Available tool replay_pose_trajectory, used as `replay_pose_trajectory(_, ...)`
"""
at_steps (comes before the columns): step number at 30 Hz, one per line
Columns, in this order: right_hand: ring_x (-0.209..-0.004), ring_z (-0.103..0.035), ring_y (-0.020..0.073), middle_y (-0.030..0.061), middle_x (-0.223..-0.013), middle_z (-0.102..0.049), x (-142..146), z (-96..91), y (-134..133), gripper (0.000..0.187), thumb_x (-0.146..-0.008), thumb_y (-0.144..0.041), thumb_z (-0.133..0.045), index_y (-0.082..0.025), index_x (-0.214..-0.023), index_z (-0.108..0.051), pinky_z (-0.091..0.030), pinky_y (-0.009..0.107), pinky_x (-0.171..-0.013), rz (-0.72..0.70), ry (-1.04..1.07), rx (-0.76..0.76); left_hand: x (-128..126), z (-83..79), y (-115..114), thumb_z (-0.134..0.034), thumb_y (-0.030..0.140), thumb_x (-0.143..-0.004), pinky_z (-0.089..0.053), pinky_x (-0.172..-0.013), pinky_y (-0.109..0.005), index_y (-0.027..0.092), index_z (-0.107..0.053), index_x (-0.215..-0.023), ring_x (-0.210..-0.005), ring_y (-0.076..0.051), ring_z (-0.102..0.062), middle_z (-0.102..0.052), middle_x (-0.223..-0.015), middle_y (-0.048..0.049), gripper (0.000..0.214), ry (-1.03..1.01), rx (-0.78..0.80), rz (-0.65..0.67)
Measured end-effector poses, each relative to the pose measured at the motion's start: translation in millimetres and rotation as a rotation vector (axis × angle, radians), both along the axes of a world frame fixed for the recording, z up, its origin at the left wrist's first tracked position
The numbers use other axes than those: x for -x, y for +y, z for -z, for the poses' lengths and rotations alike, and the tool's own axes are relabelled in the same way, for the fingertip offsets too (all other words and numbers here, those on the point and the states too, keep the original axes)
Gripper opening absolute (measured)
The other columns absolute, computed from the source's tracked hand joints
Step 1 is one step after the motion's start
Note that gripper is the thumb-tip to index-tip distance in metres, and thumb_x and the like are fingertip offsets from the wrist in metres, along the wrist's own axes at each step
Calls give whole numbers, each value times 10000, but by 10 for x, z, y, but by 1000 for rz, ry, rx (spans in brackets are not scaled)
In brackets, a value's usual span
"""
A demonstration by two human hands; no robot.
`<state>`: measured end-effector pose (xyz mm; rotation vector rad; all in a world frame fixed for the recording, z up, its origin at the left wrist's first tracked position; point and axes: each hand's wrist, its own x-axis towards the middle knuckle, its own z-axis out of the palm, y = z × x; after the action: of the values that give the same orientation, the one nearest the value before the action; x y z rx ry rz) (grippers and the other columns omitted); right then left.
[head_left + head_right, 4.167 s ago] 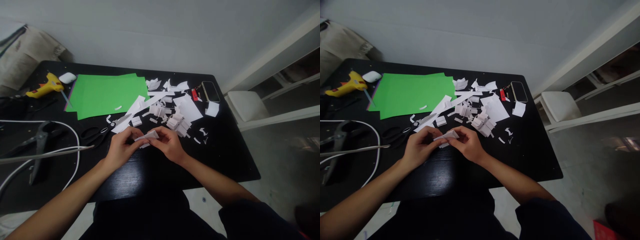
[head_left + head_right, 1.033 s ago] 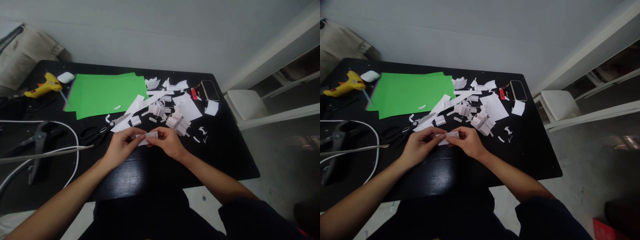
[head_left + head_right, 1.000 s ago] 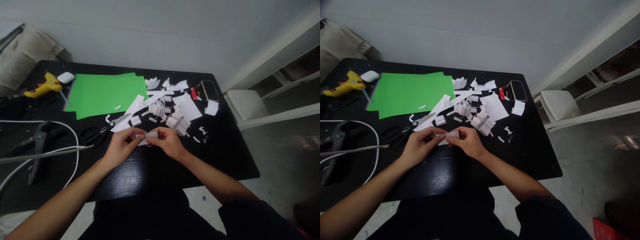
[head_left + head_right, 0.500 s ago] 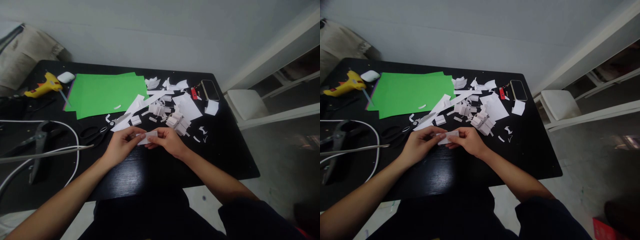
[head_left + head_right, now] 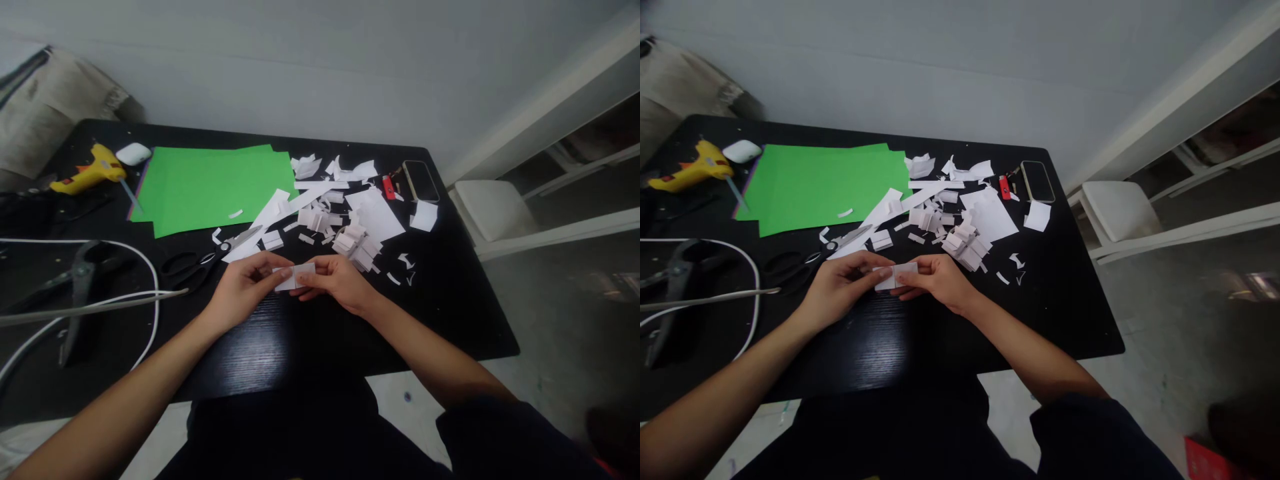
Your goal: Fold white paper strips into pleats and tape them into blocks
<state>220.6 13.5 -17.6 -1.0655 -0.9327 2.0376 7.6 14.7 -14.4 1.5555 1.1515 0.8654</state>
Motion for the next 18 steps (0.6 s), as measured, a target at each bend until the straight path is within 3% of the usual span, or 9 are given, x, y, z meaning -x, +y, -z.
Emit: replay_pose_trajectory(18,-817,-803,176,61,-882,-811,1,-6,-4,329,-718,-312,-923,-130,-948,-774,-661,249,-726,0,0,-9,6,-3,-4,-733,383,-904,-445,-530,-212,213,-800,-990,-580,-114,-598,-719,-702,-1,201,11,-13,12)
